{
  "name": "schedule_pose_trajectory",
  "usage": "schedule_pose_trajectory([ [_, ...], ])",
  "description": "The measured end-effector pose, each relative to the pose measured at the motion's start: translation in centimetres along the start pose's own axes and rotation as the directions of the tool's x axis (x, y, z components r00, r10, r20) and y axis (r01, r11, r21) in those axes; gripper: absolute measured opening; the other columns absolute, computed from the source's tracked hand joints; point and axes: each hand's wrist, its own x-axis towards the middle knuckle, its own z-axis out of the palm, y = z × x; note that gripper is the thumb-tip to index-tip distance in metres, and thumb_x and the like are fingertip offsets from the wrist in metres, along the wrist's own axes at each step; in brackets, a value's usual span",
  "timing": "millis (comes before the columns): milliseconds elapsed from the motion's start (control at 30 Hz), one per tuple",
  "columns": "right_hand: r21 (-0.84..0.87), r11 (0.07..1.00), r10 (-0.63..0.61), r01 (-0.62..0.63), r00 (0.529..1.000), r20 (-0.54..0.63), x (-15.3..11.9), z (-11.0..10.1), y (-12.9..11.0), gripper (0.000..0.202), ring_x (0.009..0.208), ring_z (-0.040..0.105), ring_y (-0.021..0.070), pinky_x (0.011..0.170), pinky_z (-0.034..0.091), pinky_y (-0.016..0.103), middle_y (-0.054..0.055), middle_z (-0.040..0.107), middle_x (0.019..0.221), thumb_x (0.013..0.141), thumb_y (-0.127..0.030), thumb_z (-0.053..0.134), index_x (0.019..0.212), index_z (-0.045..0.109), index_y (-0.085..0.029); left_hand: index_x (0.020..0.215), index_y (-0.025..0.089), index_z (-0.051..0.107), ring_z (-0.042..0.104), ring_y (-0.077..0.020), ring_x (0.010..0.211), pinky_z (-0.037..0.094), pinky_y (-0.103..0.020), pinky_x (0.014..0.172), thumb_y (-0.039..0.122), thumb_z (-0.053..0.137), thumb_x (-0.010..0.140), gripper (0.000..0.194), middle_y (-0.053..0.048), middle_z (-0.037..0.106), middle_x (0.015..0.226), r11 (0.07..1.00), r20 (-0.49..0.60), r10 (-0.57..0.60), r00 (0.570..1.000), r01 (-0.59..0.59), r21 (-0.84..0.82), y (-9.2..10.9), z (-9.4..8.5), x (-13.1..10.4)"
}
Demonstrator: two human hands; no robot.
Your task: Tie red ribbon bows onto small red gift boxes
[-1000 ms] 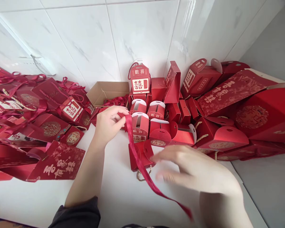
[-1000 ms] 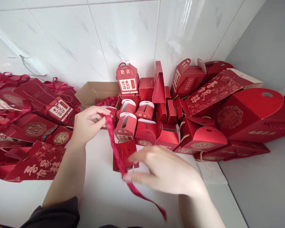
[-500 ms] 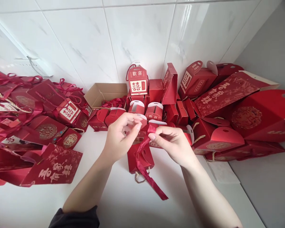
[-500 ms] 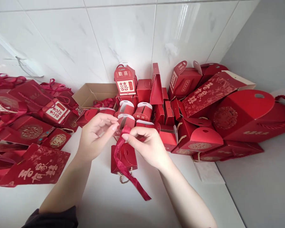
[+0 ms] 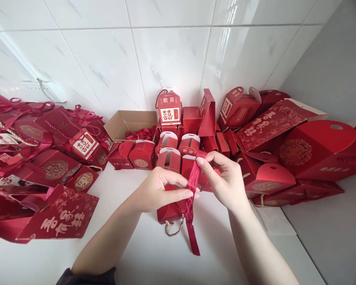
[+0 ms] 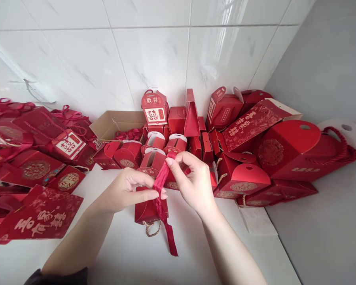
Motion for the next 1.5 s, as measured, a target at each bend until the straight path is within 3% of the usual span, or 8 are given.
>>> schedule_pose_trajectory([
  [267, -0.18, 0.983, -0.043, 0.043, 0.999, 0.004, 0.1, -0.4, 0.4, 0.035, 0.061, 0.044, 0.012, 0.061, 0.038, 0.025, -0.002, 0.052, 0.066, 0.096, -0.044, 0.056, 0.072, 0.053, -0.02, 0.086, 0.016, 0.074, 0.068, -0.0165, 0.083, 0.055, -0.027, 0.079, 0.026, 0.069, 0.087, 0.011, -0.006, 0.074, 0.088, 0.998, 0.009, -0.006, 1.0, 0.006, -0.06, 0.1, -0.1, -0.2],
  [433, -0.363, 0.927, -0.084, 0.092, 0.996, 0.037, 0.3, -0.8, 0.7, 0.029, 0.072, 0.056, 0.0163, 0.065, 0.042, 0.028, 0.003, 0.061, 0.083, 0.101, -0.041, 0.044, 0.087, 0.058, -0.021, 0.082, 0.016, 0.074, 0.065, -0.0131, 0.073, 0.052, -0.025, 0.072, 0.035, 0.065, 0.09, 0.023, -0.003, 0.071, 0.078, 0.995, -0.106, -0.055, 0.993, 0.046, -0.086, -0.2, -0.9, -0.1],
  [500, -0.32, 0.921, -0.188, 0.221, 0.973, 0.13, 0.2, -0.8, 0.4, 0.019, 0.097, 0.062, 0.0215, 0.083, 0.048, 0.033, 0.008, 0.065, 0.109, 0.1, -0.034, 0.047, 0.108, 0.059, -0.021, 0.08, 0.017, 0.075, 0.064, -0.013, 0.071, 0.052, -0.025, 0.071, 0.037, 0.065, 0.09, 0.025, -0.003, 0.069, 0.073, 0.994, -0.132, -0.063, 0.989, 0.051, -0.093, -0.3, -1.1, 0.0],
  [600, -0.224, 0.88, -0.326, 0.418, 0.876, 0.355, 0.0, -0.3, 0.2, 0.044, 0.13, 0.051, 0.0253, 0.106, 0.043, 0.042, 0.01, 0.054, 0.142, 0.095, -0.024, 0.055, 0.137, 0.045, -0.022, 0.076, 0.016, 0.073, 0.066, -0.0135, 0.071, 0.054, -0.026, 0.073, 0.036, 0.063, 0.092, 0.027, -0.003, 0.071, 0.072, 0.989, -0.1, -0.06, 0.993, 0.046, -0.141, -0.6, -1.1, 0.4],
  [733, -0.242, 0.851, -0.36, 0.467, 0.853, 0.377, -0.2, 0.7, 1.0, 0.034, 0.121, 0.06, 0.0243, 0.107, 0.044, 0.044, 0.007, 0.069, 0.125, 0.098, -0.021, 0.051, 0.131, 0.055, -0.022, 0.082, 0.016, 0.075, 0.07, -0.0143, 0.074, 0.056, -0.026, 0.074, 0.027, 0.071, 0.086, 0.012, -0.004, 0.075, 0.076, 0.98, -0.046, -0.059, 0.997, 0.05, -0.193, -0.7, -1.2, 0.6],
  [933, -0.301, 0.882, -0.257, 0.362, 0.906, 0.336, 0.2, 1.0, 1.9, 0.025, 0.096, 0.069, 0.0233, 0.086, 0.052, 0.038, 0.007, 0.077, 0.1, 0.1, -0.02, 0.047, 0.109, 0.07, -0.02, 0.091, 0.017, 0.08, 0.07, -0.0152, 0.064, 0.059, -0.027, 0.066, 0.027, 0.075, 0.082, 0.014, -0.006, 0.077, 0.075, 0.981, 0.0, -0.026, 1.0, 0.025, -0.193, -0.7, -2.0, -0.2],
  [1133, -0.031, 0.985, -0.11, 0.172, 0.747, 0.655, -0.3, 0.6, 0.3, 0.028, 0.069, 0.066, 0.0137, 0.068, 0.051, 0.026, 0.002, 0.074, 0.079, 0.102, -0.026, 0.047, 0.09, 0.071, -0.017, 0.078, 0.015, 0.078, 0.066, -0.0129, 0.055, 0.055, -0.023, 0.053, 0.035, 0.066, 0.089, 0.026, -0.007, 0.075, 0.068, 0.992, -0.099, -0.013, 0.995, 0.001, -0.127, -0.6, -3.0, -0.4],
  [1500, 0.136, 0.982, -0.022, -0.133, 0.632, 0.775, -0.3, -0.6, 0.1, 0.034, 0.069, 0.072, 0.0148, 0.068, 0.059, 0.025, 0.005, 0.078, 0.079, 0.099, -0.037, 0.053, 0.086, 0.075, -0.016, 0.081, 0.015, 0.072, 0.061, -0.0116, 0.057, 0.051, -0.023, 0.057, 0.028, 0.062, 0.09, 0.018, -0.002, 0.068, 0.067, 0.995, -0.138, -0.018, 0.99, 0.032, 0.1, -0.6, -2.8, -0.1],
])
